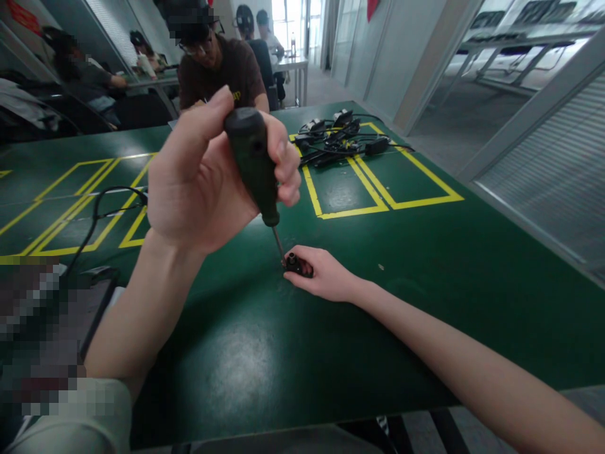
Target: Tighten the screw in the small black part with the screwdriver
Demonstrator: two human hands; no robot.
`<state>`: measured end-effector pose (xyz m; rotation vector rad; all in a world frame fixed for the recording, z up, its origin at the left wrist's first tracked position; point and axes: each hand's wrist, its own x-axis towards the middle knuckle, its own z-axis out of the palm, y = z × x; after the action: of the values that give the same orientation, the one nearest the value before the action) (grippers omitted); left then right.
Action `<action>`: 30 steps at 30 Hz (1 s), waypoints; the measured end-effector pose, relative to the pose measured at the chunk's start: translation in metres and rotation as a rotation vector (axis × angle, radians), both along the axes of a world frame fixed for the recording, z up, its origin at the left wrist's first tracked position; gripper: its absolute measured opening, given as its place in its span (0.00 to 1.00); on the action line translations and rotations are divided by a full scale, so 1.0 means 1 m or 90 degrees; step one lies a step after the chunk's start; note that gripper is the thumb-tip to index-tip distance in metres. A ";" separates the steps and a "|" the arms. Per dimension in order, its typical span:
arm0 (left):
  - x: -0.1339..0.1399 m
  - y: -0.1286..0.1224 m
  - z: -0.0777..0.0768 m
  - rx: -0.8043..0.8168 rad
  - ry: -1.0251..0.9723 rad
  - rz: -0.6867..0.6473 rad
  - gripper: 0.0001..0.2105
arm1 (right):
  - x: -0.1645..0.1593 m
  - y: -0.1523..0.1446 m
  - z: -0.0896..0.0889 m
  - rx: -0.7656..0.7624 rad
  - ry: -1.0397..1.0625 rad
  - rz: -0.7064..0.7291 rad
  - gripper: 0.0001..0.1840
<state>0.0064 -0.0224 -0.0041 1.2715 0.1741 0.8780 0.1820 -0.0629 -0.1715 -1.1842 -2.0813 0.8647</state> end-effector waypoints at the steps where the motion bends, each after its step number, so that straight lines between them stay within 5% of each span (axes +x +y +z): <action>1: 0.001 -0.001 0.000 -0.010 0.005 -0.002 0.27 | 0.000 0.000 0.000 0.001 0.001 0.000 0.10; 6: 0.001 0.001 -0.001 0.001 -0.012 0.011 0.23 | 0.000 0.000 -0.002 -0.006 0.007 0.002 0.11; 12: -0.001 0.008 -0.003 -0.040 -0.026 -0.004 0.30 | 0.000 0.000 -0.002 0.002 0.003 0.007 0.10; 20: 0.001 0.006 -0.005 -0.010 -0.014 0.005 0.12 | 0.001 0.000 -0.001 0.005 0.006 0.006 0.10; 26: -0.001 0.006 -0.003 -0.026 0.006 -0.030 0.32 | 0.000 0.000 -0.002 0.005 0.005 0.003 0.10; 30: 0.000 0.009 -0.004 -0.047 -0.004 -0.001 0.34 | 0.000 0.000 -0.001 0.006 0.009 0.008 0.09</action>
<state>0.0060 -0.0137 -0.0083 1.2001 0.1980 0.8666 0.1817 -0.0629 -0.1729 -1.1582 -2.0806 0.8667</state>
